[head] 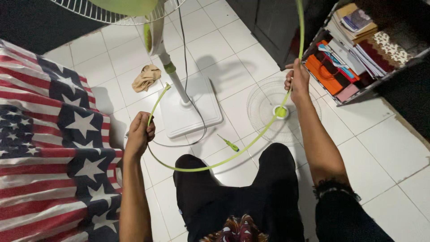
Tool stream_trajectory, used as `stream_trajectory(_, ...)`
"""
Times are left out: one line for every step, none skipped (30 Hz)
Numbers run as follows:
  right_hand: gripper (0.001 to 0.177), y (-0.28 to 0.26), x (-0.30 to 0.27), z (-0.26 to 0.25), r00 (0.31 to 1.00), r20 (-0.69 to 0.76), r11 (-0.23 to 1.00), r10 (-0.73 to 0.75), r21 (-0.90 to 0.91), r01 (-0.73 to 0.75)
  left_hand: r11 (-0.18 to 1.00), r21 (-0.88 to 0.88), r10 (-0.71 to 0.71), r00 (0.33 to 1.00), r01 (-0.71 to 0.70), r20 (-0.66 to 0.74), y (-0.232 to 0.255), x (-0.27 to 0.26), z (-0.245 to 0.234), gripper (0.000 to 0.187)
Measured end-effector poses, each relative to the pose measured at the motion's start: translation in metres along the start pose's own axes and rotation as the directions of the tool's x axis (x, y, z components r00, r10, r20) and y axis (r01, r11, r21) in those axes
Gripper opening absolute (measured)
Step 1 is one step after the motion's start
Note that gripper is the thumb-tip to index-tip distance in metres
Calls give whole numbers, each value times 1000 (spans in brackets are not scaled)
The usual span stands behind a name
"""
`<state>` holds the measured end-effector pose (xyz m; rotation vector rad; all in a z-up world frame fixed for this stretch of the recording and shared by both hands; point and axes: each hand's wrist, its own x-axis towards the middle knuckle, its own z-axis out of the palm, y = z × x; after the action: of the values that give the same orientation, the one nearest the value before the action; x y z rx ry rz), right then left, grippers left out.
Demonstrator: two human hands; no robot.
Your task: The person assembles a standing fan by attaching the central hub to the blades, securing a plastic ring with a screwdriver, and mounting the front grille.
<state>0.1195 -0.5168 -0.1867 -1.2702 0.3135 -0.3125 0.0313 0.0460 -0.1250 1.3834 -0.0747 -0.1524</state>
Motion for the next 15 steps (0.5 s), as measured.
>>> stream_trajectory(38, -8, -9, 5, 998, 27, 997, -65, -49, 66, 1000, -28, 14, 1000, -13, 15, -6, 3, 7, 25)
stream_trajectory(42, -15, -17, 10, 990, 56, 986, -127, -97, 132, 999, -30, 23, 1000, -23, 13, -13, 7, 16, 26)
stream_trajectory(42, -18, -25, 17, 976, 95, 957, -196, -198, 212, 999, -33, 36, 999, -36, 5, -18, 12, 26, 26)
stream_trajectory(42, -20, -34, 22, 955, 141, 911, -259, -293, 290, 998, -35, 49, 999, -50, -3, -22, 18, 36, 26)
stream_trajectory(43, -20, -42, 28, 929, 197, 850, -313, -378, 367, 996, -55, 72, 997, -72, 0, -25, 22, 47, 25)
stream_trajectory(43, -19, -51, 31, 913, 221, 806, -344, -430, 408, 993, -74, 95, 995, -95, 2, -27, 27, 58, 24)
stream_trajectory(44, -14, -61, 33, 895, 248, 758, -370, -477, 445, 989, -91, 117, 993, -116, 0, -28, 29, 67, 23)
stream_trajectory(45, -9, -71, 36, 877, 277, 705, -394, -520, 481, 986, -101, 136, 991, -136, -8, -28, 31, 75, 24)
stream_trajectory(46, -3, -81, 36, 891, 275, 715, -361, -531, 454, 982, -111, 154, 988, -155, -16, -28, 32, 84, 25)
stream_trajectory(47, 4, -91, 34, 904, 272, 724, -329, -543, 426, 977, -122, 172, 985, -174, -24, -27, 34, 92, 25)
stream_trajectory(48, 10, -100, 32, 917, 270, 730, -293, -556, 397, 971, -135, 191, 981, -195, -43, -25, 34, 98, 25)
stream_trajectory(49, 15, -107, 29, 905, 293, 731, -309, -535, 423, 965, -146, 210, 976, -217, -61, -22, 35, 103, 25)
stream_trajectory(51, 20, -112, 27, 891, 317, 732, -325, -513, 449, 958, -157, 229, 970, -240, -81, -19, 35, 108, 24)
stream_trajectory(53, 25, -117, 23, 876, 340, 732, -341, -490, 474, 957, -159, 234, 970, -242, -65, -16, 35, 112, 26)
stream_trajectory(53, 29, -121, 20, 900, 319, 745, -296, -513, 427, 957, -160, 239, 970, -244, -47, -12, 35, 115, 27)
